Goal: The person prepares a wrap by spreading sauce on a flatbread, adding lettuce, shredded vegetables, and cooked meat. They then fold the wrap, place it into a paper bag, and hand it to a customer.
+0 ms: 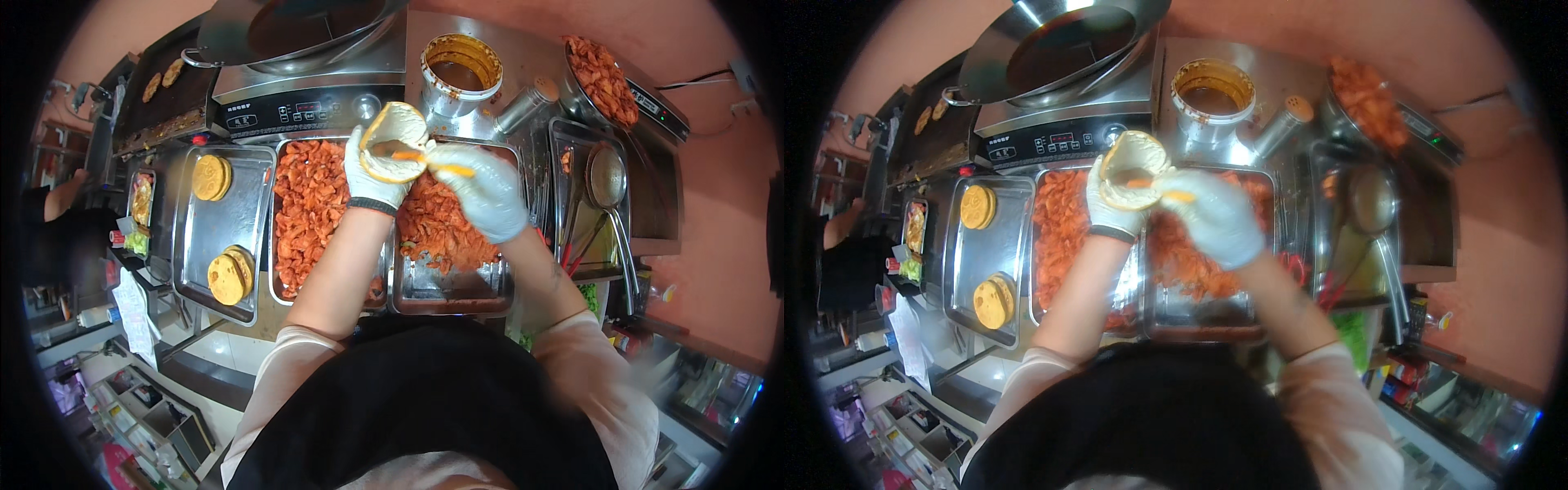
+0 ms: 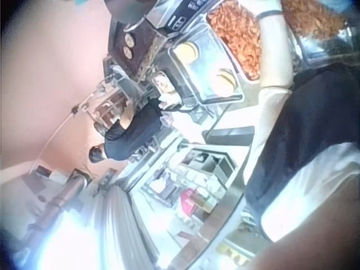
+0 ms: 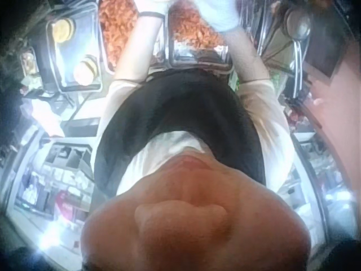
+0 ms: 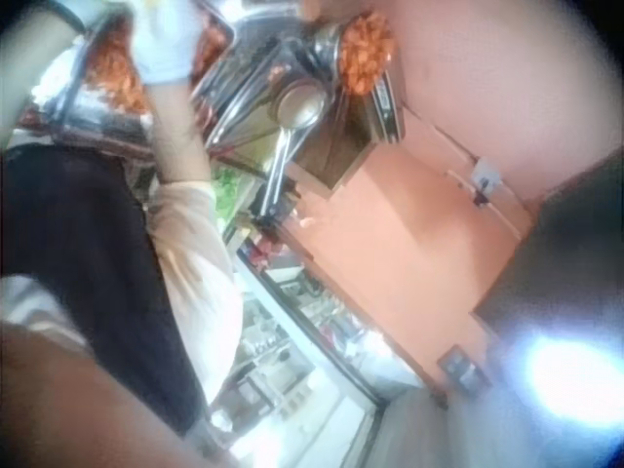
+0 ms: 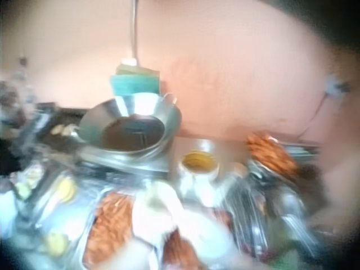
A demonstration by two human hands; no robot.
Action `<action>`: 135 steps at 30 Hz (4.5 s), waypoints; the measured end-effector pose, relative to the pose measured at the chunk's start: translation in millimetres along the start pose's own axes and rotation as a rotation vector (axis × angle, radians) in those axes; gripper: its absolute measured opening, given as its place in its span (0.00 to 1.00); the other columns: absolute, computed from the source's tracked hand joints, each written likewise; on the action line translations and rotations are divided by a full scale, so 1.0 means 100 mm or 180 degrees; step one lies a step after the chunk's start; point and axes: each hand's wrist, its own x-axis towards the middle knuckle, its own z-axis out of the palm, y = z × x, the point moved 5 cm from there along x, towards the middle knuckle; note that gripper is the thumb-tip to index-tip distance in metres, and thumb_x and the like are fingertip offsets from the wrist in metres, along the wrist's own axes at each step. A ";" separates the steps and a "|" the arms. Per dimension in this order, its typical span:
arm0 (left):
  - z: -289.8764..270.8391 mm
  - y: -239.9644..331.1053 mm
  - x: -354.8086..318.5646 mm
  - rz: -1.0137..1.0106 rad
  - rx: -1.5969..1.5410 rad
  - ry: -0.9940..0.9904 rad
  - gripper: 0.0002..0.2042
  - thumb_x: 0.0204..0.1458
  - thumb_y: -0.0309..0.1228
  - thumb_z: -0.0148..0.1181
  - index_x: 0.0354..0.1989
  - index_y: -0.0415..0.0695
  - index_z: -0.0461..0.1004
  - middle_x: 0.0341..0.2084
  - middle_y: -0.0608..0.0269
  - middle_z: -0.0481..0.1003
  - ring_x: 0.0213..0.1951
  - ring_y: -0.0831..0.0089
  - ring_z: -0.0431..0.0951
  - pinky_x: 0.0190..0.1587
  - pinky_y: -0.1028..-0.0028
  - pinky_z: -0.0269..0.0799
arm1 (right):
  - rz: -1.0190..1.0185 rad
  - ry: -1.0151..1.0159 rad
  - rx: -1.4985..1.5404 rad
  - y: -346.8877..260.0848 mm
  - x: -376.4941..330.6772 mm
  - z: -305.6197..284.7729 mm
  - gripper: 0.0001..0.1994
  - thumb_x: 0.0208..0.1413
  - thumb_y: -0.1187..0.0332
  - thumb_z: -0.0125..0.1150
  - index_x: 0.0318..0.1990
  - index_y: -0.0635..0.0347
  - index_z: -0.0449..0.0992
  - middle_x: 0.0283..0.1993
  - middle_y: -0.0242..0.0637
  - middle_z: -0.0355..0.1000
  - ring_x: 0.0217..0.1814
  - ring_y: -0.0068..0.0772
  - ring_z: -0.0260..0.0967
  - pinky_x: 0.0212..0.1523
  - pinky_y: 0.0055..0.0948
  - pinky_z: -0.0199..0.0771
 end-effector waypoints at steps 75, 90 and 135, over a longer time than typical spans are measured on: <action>-0.77 -0.25 -0.90 -0.1355 0.1060 0.1154 0.24 0.51 0.37 0.68 0.56 0.43 0.75 0.59 0.48 0.71 0.63 0.43 0.64 0.59 0.48 0.68 | 0.4305 0.0134 -0.3166 0.52 -4.98 -1.66 0.28 0.44 0.60 0.74 0.56 0.50 0.76 0.61 0.42 0.68 0.63 0.46 0.66 0.63 0.41 0.67; -0.69 -0.62 -1.01 -0.1529 0.1117 0.0950 0.24 0.55 0.42 0.64 0.58 0.43 0.74 0.60 0.44 0.68 0.62 0.41 0.66 0.62 0.46 0.66 | 0.3807 0.1973 -0.0992 0.21 -5.17 -2.21 0.10 0.57 0.65 0.66 0.45 0.55 0.80 0.50 0.31 0.77 0.52 0.29 0.71 0.54 0.28 0.71; -0.84 -1.34 -1.18 -0.2282 0.0758 0.0302 0.35 0.58 0.50 0.54 0.63 0.31 0.62 0.62 0.33 0.64 0.60 0.40 0.68 0.63 0.44 0.65 | 0.5183 -0.0458 -0.3331 0.70 -5.20 -1.56 0.26 0.49 0.71 0.63 0.59 0.54 0.68 0.58 0.48 0.68 0.55 0.50 0.74 0.52 0.42 0.78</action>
